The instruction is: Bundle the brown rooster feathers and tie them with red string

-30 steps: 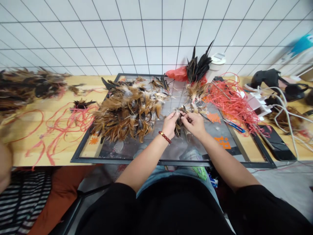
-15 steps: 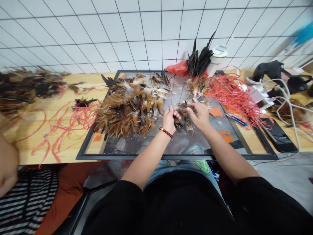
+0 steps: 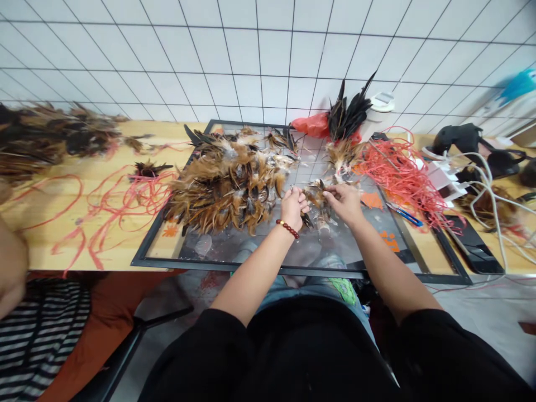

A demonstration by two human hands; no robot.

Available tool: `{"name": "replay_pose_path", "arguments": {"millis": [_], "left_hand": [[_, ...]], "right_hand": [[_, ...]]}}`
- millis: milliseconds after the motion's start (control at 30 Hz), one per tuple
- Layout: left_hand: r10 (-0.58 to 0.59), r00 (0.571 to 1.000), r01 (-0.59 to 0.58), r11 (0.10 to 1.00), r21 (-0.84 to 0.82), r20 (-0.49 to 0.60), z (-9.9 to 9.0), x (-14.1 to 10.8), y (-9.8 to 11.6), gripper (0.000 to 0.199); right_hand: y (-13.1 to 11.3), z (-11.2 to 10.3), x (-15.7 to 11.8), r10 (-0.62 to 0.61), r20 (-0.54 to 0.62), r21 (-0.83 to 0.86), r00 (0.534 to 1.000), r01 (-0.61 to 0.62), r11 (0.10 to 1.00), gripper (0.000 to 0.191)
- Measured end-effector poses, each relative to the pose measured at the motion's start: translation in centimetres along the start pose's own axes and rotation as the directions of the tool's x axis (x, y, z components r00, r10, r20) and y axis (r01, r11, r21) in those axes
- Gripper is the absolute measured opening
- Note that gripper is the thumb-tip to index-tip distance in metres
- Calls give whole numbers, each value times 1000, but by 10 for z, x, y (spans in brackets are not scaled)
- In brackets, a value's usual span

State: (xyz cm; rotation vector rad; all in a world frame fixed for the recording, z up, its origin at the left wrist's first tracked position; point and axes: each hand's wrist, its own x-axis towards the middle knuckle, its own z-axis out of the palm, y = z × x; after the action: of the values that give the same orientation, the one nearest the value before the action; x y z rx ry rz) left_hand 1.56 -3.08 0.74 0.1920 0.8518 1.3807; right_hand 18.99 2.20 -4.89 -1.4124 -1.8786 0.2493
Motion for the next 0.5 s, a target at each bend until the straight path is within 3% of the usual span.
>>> {"name": "replay_pose_path", "arguments": {"millis": [133,300,500], "left_hand": [[-27,999,27,1000,-11,-20,1,-1,3,31],[-32,999,31,999,-32,-40,2,0,4,31],[-30,997,28,999,-31,-69,2,0,4,32]], "right_hand": [[-4,2,2,9,17,70,1000,-10,998,15],[-7,-19,4,197,-168,410,966,-113,905,27],[-12,-35,3,221,-83,560,972,-138,817,49]]}}
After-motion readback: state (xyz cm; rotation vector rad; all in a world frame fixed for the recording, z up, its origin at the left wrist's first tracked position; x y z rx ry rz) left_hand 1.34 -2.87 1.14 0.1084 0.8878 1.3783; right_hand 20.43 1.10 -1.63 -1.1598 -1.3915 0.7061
